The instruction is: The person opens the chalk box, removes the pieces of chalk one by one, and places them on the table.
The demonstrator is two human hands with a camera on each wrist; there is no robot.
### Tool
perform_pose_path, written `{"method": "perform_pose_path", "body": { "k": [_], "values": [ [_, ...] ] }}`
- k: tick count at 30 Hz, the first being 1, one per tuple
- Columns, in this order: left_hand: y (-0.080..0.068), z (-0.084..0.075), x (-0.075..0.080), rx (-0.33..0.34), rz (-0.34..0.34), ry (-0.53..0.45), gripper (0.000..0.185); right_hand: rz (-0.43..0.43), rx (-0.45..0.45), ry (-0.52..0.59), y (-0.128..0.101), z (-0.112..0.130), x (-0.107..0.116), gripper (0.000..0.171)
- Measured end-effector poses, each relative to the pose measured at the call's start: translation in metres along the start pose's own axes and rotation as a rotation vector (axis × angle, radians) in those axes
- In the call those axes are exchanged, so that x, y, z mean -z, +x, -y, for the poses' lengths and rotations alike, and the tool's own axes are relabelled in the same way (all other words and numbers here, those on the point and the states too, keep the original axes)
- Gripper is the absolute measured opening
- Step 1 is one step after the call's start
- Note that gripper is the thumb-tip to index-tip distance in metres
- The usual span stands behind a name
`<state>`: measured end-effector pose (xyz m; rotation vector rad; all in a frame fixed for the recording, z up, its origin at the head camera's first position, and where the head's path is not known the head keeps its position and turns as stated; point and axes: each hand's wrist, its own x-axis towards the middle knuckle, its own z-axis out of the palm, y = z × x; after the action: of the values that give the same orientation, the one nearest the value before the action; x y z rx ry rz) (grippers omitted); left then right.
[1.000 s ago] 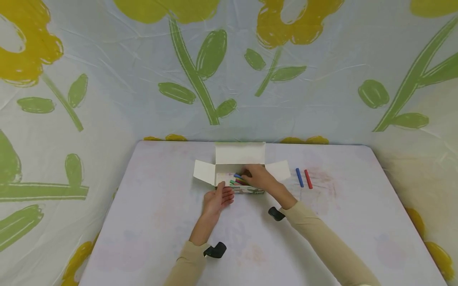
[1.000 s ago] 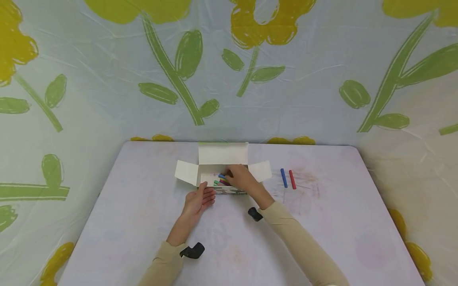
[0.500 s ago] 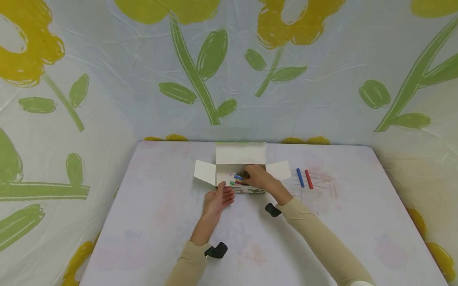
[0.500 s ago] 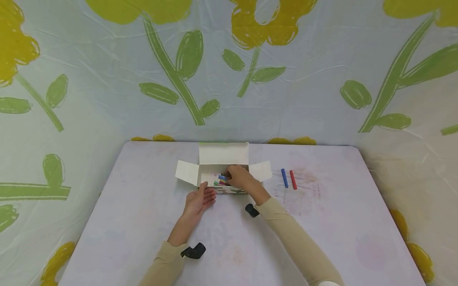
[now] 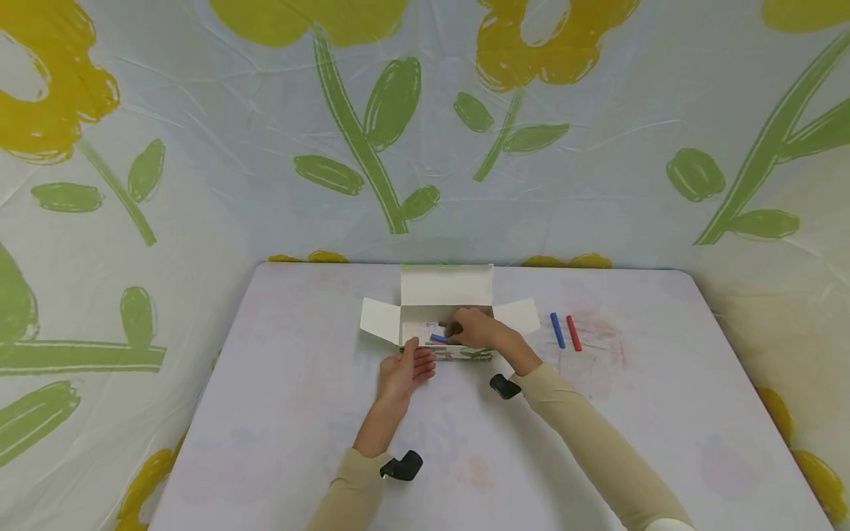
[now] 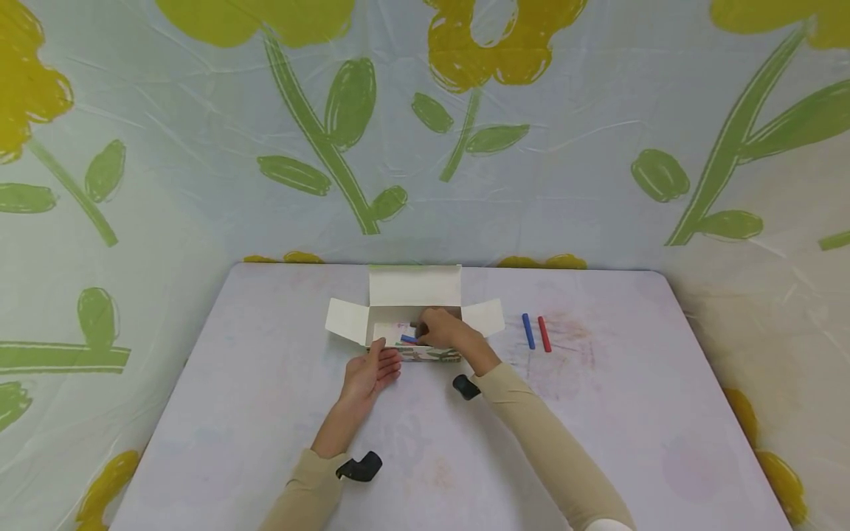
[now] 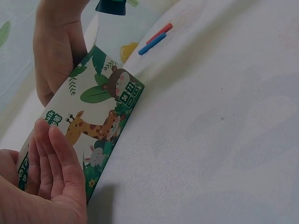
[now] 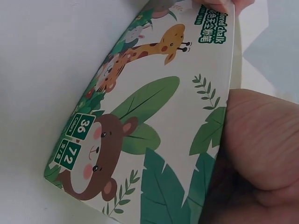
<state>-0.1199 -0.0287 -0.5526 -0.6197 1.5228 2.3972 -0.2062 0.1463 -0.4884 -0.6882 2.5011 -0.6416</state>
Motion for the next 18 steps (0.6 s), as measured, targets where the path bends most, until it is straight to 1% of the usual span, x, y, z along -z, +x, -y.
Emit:
{"method": "perform_pose_path", "body": {
  "k": [6,12,18],
  "values": [
    [-0.0006,0.0001,-0.0003,-0.004,0.001,0.003,0.04,0.03,0.035,0.014,0.0007,-0.0043,0.002,0.017],
    [-0.0015,0.0009,0.0003,-0.006,0.0,0.004,0.042,0.055,0.101,0.053,0.0018,-0.0062,0.0034,0.017],
    [-0.004,-0.0004,0.0002,-0.007,0.013,0.007,0.046,0.031,0.158,0.027,-0.002,-0.0062,0.0043,0.02]
  ]
}}
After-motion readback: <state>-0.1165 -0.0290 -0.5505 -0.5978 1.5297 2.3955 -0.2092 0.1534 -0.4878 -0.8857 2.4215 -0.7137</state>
